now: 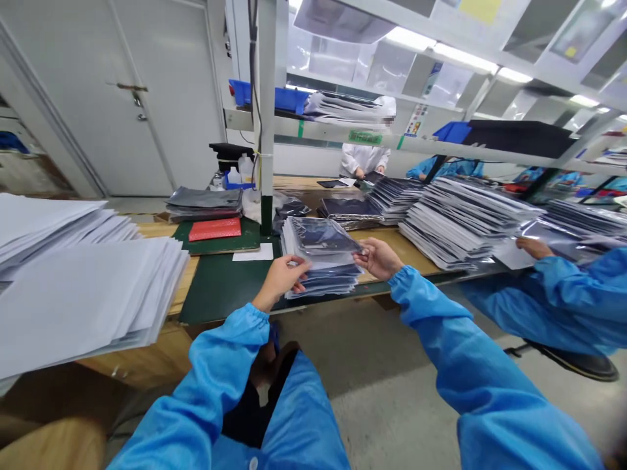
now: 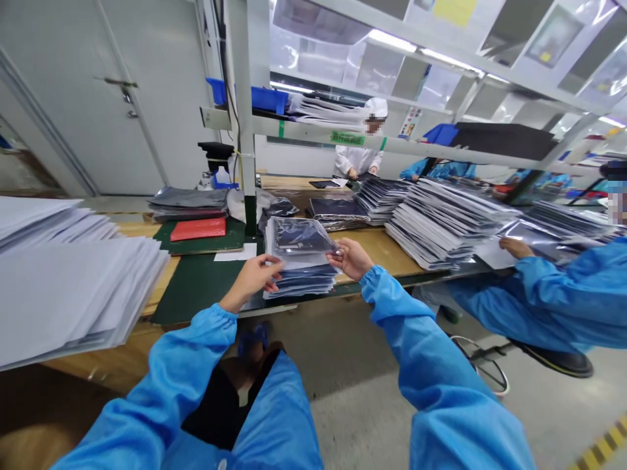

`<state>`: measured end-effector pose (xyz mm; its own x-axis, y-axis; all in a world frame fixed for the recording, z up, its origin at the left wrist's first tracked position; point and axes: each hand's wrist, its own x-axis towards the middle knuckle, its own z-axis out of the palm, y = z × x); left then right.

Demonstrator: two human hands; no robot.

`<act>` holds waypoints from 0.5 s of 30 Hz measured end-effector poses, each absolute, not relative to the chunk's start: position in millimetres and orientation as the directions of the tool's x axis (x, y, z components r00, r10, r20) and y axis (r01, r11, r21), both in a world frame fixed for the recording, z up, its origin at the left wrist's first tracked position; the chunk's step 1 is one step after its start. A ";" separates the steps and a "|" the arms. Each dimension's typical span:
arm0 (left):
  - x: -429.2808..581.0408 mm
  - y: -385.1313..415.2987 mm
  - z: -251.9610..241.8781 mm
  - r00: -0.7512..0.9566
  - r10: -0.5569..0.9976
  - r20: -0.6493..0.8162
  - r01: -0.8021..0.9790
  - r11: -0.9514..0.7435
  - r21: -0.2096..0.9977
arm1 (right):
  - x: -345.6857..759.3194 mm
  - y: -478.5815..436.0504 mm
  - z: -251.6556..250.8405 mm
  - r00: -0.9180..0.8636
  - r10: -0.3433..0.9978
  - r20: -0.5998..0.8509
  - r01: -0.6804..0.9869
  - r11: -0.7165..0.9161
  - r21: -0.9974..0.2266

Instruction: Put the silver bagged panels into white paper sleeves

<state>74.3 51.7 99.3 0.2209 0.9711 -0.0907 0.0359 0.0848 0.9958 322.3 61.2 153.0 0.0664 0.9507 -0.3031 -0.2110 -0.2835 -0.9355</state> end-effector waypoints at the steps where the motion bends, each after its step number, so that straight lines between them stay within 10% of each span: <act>1: 75.5 53.4 98.0 0.211 0.975 -0.069 0.057 0.058 0.997 | 321.7 62.8 152.2 0.062 0.951 -0.303 -0.193 -0.287 -0.938; 11: 82.0 55.4 104.6 0.057 0.925 0.377 0.590 -0.336 0.735 | 320.8 66.7 157.8 0.081 0.986 -0.144 -0.116 -0.134 -0.984; 15: 62.5 54.3 100.7 -0.007 0.918 0.396 0.480 -0.344 0.807 | 317.8 62.2 161.8 0.122 0.992 -0.018 -0.187 0.005 -0.982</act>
<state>62.5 54.3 100.7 -0.0067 0.9182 0.3961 0.4803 -0.3444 0.8066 317.8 62.2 161.8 0.1222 0.9924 -0.0177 -0.1869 0.0055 -0.9824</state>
